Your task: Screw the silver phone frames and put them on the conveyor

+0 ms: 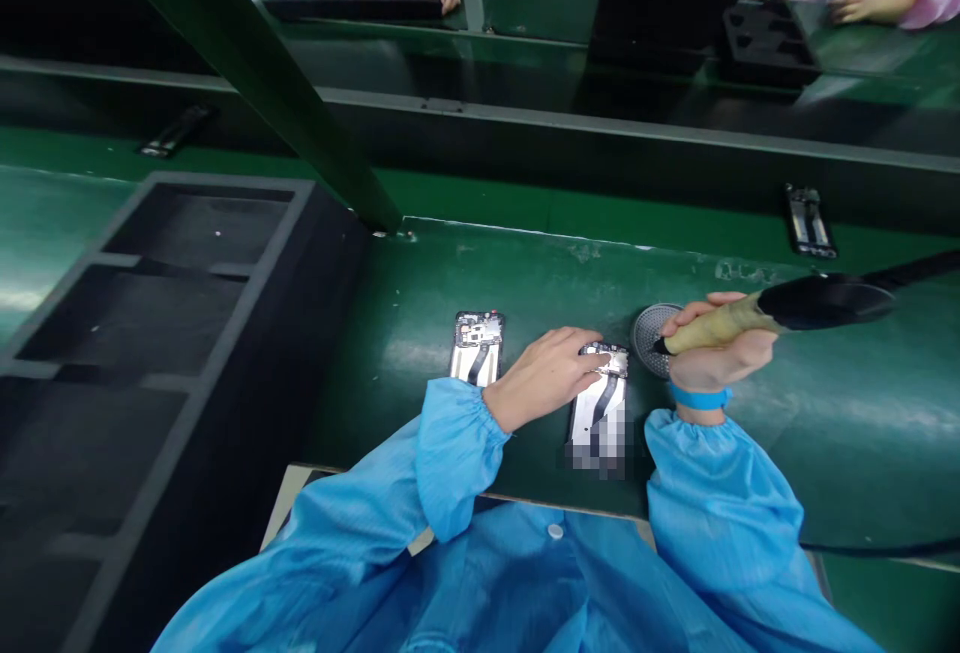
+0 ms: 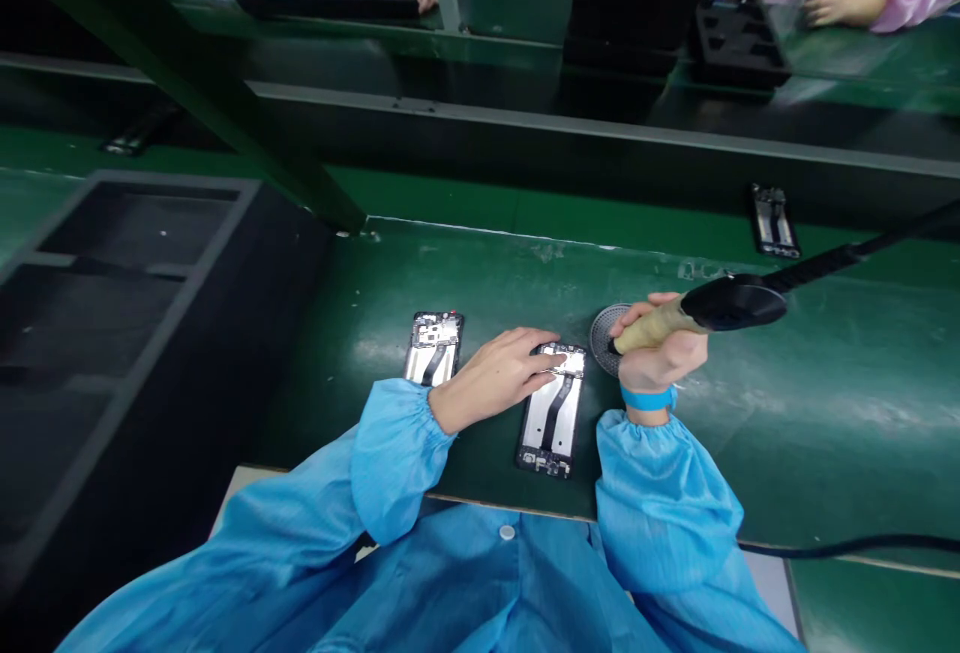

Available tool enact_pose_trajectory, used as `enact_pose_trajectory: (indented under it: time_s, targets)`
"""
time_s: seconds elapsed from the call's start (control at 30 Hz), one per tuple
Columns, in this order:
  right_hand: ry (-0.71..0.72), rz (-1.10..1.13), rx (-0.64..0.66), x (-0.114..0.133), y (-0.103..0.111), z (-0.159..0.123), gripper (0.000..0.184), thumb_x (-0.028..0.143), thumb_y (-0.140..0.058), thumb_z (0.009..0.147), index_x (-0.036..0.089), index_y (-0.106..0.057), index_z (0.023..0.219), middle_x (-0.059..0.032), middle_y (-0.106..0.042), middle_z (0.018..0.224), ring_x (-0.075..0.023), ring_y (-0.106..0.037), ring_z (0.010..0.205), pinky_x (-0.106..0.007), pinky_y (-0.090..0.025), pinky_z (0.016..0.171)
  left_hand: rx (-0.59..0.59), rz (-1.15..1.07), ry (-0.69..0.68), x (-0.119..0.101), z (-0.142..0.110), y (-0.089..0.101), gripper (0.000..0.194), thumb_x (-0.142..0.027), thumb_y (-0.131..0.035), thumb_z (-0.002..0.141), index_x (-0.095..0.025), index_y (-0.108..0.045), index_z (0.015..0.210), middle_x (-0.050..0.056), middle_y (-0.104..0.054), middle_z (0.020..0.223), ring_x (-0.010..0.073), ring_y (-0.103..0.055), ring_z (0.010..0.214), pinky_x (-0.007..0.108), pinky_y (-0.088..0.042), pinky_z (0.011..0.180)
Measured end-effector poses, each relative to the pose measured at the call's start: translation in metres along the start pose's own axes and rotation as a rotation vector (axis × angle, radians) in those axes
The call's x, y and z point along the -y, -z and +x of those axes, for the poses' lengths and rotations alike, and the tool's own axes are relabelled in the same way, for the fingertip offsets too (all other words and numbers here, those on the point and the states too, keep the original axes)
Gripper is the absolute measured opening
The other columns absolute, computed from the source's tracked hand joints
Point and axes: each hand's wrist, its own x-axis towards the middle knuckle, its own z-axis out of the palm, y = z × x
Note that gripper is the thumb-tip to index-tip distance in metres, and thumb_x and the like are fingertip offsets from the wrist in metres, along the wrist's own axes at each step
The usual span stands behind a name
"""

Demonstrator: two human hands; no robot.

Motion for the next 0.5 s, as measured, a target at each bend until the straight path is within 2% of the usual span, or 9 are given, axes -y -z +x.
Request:
enact_pose_trajectory:
  time_s: [0.13, 0.23, 0.33, 0.5]
  targets:
    - [-0.015, -0.012, -0.003, -0.001, 0.001, -0.001, 0.064, 0.083, -0.041, 0.101, 0.026, -0.069, 0.094, -0.0016, -0.059, 0.058, -0.0226, -0.054, 0.042, -0.034, -0.042, 0.038, 0.013, -0.049, 0.032, 0.009, -0.003, 0.009, 0.028, -0.034, -0.058, 0.119, -0.021, -0.08, 0.132, 0.01, -0.072, 0.156, 0.0269, -0.071, 0.14, 0.043, -0.058, 0.12]
    - [-0.009, -0.002, -0.003, -0.003, 0.004, 0.002, 0.065, 0.084, -0.045, 0.1, 0.024, -0.069, 0.093, -0.0015, -0.06, 0.058, -0.0221, -0.055, 0.042, -0.034, -0.043, 0.038, 0.034, -0.044, 0.044, 0.013, -0.004, 0.016, 0.028, -0.034, -0.059, 0.119, -0.021, -0.083, 0.121, 0.008, -0.075, 0.15, 0.0268, -0.073, 0.138, 0.042, -0.058, 0.12]
    - [0.006, 0.049, 0.004, 0.0, 0.006, 0.006, 0.069, 0.089, -0.046, 0.097, 0.024, -0.069, 0.093, -0.0014, -0.059, 0.057, -0.0217, -0.053, 0.041, -0.034, -0.043, 0.036, 0.045, -0.022, 0.042, 0.013, -0.004, 0.018, 0.027, -0.033, -0.06, 0.118, -0.021, -0.084, 0.119, 0.008, -0.076, 0.148, 0.0275, -0.073, 0.137, 0.042, -0.057, 0.118]
    - [0.078, 0.095, -0.038, 0.022, -0.012, -0.002, 0.067, 0.083, -0.034, 0.104, 0.026, -0.07, 0.099, 0.0003, -0.055, 0.056, -0.0219, -0.05, 0.04, -0.035, -0.045, 0.036, 0.048, -0.01, 0.037, 0.01, -0.001, 0.019, 0.027, -0.034, -0.061, 0.118, -0.023, -0.085, 0.118, 0.007, -0.076, 0.148, 0.0269, -0.072, 0.135, 0.041, -0.057, 0.114]
